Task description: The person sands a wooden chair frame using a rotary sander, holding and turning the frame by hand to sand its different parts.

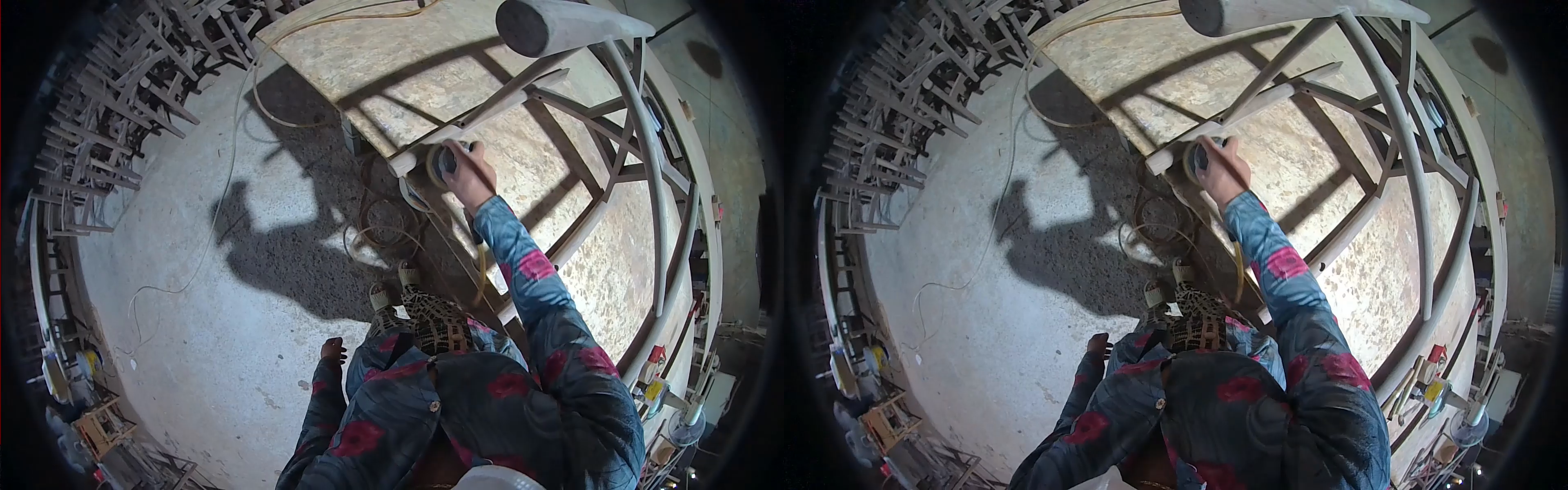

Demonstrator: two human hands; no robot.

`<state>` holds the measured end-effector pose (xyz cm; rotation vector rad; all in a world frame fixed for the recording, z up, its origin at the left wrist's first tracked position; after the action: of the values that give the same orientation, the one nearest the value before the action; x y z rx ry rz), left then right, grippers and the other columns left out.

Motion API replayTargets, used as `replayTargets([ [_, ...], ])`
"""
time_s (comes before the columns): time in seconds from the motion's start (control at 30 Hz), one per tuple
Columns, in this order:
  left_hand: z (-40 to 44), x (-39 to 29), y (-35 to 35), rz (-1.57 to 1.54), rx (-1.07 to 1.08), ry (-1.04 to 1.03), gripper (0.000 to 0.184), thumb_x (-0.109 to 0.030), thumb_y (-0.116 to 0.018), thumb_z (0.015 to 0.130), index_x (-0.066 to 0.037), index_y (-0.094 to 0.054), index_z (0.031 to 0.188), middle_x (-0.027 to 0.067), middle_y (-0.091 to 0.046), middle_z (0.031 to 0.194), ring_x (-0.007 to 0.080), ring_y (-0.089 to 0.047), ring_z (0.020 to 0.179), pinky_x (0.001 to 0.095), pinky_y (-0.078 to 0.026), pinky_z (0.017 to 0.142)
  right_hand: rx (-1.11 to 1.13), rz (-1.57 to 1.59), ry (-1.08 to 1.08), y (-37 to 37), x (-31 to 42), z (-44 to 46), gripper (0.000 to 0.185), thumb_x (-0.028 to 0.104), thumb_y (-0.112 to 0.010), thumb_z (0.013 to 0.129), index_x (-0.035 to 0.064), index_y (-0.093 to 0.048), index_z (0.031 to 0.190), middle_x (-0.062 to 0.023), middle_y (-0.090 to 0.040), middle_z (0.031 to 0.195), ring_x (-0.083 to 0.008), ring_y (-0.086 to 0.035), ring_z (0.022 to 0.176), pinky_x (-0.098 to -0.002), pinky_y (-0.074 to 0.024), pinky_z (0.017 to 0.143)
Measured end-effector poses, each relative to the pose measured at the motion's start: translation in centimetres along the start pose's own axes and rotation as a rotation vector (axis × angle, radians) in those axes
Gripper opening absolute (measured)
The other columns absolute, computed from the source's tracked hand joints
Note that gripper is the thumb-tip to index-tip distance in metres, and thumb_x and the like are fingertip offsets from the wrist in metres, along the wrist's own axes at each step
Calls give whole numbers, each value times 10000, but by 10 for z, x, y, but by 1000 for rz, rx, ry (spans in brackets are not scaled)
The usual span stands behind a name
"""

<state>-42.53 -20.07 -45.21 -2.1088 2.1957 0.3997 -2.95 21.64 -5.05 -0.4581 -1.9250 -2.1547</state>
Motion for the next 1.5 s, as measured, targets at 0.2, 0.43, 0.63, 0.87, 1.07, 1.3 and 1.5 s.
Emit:
replayTargets([
  [0.2, -3, 7, 4, 69, -16, 57, 395, -342, -500, 875, -105, -523, 1190, 147, -663, 862, 270, -631, 582, 417, -488, 476, 128, 337, 146, -47, 44, 7, 536, 184, -708, 732, 189, -499, 1225, -249, -491, 1123, -446, -601, 890, -445, -497, 851],
  [0.43, -4, -26, -1, 13, 6, -17, 404, -359, -530, 890, -129, -494, 1221, 143, -658, 895, 276, -629, 623, 430, -493, 493, 68, 135, 86, -34, 53, 53, 393, 197, -654, 743, 216, -578, 1129, -243, -542, 1005, -402, -639, 837, -442, -527, 763],
  [0.63, 10, -51, 7, -33, 29, -106, 472, -417, -551, 896, -105, -475, 1242, 146, -656, 891, 262, -631, 632, 405, -505, 494, 201, -63, -3, -44, 39, 111, 372, 217, -596, 736, 224, -624, 1107, -225, -570, 1025, -385, -627, 899, -450, -521, 757],
  [0.87, 14, -80, 19, 224, 60, -168, 389, -369, -527, 904, -79, -504, 1163, 146, -649, 852, 256, -622, 609, 397, -500, 483, 287, 46, 197, -66, 103, 45, 512, 170, -661, 728, 249, -561, 1224, -247, -515, 1176, -368, -660, 812, -447, -539, 719],
  [1.07, 30, -133, 2, 308, 119, -214, 331, -338, -508, 908, -62, -527, 1090, 142, -644, 813, 255, -623, 603, 394, -499, 479, 188, 152, 321, -54, 98, -35, 543, 212, -668, 730, 269, -525, 1250, -271, -464, 1176, -388, -649, 834, -454, -537, 693],
  [1.3, 38, -177, -13, 475, 201, -259, 285, -303, -486, 913, -42, -553, 1005, 136, -637, 768, 253, -624, 595, 389, -498, 475, 80, 192, 278, 39, 84, -128, 571, 220, -670, 732, 312, -516, 1273, -207, -494, 1059, -379, -635, 767, -433, -539, 642],
  [1.5, 22, -258, -57, 561, 350, -517, 271, -273, -468, 917, -25, -575, 932, 131, -631, 729, 251, -625, 588, 385, -498, 471, -287, 221, 279, 205, 85, -171, 634, 136, -724, 680, 283, -521, 1262, -192, -486, 1101, -367, -645, 766, -405, -560, 678],
])
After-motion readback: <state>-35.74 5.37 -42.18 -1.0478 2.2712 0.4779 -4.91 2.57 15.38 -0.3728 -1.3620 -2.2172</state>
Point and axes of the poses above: each hand's wrist, its own z-axis towards the middle knuckle, its own y-axis out of the back of the hand, x = y × z, the point moved 10 cm from there along z, towards the middle knuckle
